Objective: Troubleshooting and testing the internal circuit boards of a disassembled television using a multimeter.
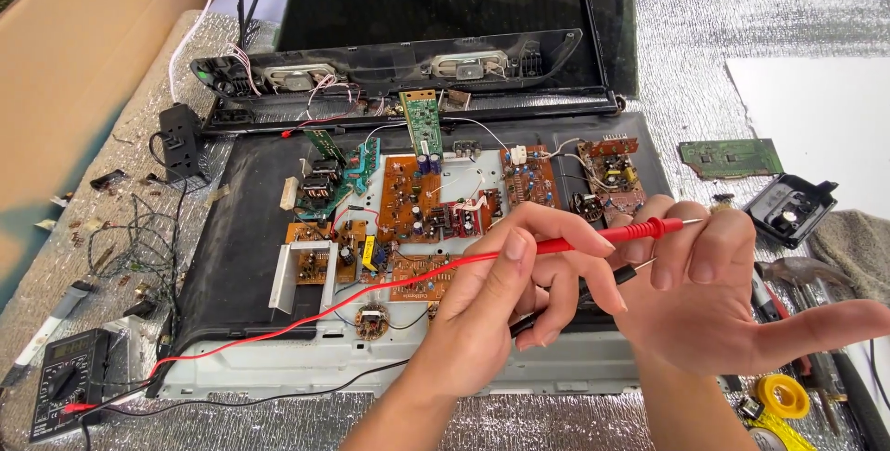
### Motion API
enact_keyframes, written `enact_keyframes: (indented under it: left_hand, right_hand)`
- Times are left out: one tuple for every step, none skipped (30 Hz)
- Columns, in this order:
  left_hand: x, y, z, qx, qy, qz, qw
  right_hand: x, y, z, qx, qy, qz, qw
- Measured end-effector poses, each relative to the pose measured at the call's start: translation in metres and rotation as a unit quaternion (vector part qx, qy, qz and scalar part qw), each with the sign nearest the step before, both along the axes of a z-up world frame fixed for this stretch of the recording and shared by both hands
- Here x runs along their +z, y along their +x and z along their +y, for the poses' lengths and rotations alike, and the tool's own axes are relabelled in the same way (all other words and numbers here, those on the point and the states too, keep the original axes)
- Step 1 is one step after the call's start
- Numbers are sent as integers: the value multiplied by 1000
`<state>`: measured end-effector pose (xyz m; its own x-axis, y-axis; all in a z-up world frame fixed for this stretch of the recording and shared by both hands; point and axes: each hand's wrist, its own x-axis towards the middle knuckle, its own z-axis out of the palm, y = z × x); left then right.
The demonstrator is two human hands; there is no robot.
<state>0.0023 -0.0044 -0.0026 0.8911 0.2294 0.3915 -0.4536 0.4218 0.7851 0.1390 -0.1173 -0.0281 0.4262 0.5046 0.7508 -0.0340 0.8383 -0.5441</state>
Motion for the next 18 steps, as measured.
enact_keyframes:
  left_hand:
    - [1,0,0,1,0,1,1000]
    - [1,-1,-1,3,2,5,1000]
    - [2,-1,-1,6,3,9,1000]
    - [1,-1,-1,7,3,9,1000]
    - [0,-1,-1,4,3,4,1000]
    - [0,0,-1,0,4,-2,1000]
    - [0,0,-1,0,4,-1,1000]
    - [0,0,-1,-1,3,1,1000]
    - [1,-1,-2,-3,2,3,1000]
    - [0,-1,-2,-3,2,3,1000]
    - [0,-1,-2,-2,4,1,1000]
    - [0,-1,-2,0,5,-1,1000]
    - [0,-1,-2,0,5,-1,1000]
    - [0,-1,-2,-3,1,1,1000]
    - [1,-1,-2,-4,-3,4,1000]
    - [1,-1,-2,-4,-3,3,1000]
    - [1,-1,-2,-3,-2,4,1000]
    - [0,-1,-2,-2,-2,4,1000]
  right_hand:
    - [1,0,0,1,0,1,1000]
    - [2,-1,1,12,2,-8,1000]
    - [4,-1,1,23,5,-18,1000]
    - [3,-1,0,24,5,-18,1000]
    - [3,-1,-2,73,9,1,997]
    - [2,-1,-4,121,13,20,992]
    - [2,-1,-4,120,13,20,992]
    - [2,-2,-4,116,14,22,993]
    - [2,-2,-3,112,15,25,993]
    - [3,-2,-3,111,15,25,993]
    - [4,-2,-3,119,14,24,993]
    - [5,-2,-3,126,14,24,992]
    - [5,-2,-3,127,13,24,992]
    - [5,-2,-3,125,11,22,992]
    - [4,-2,-3,123,10,20,992]
    - [4,-2,-4,123,9,20,992]
    - [4,-2,-4,109,6,18,994]
    - [3,-1,-4,95,2,17,995]
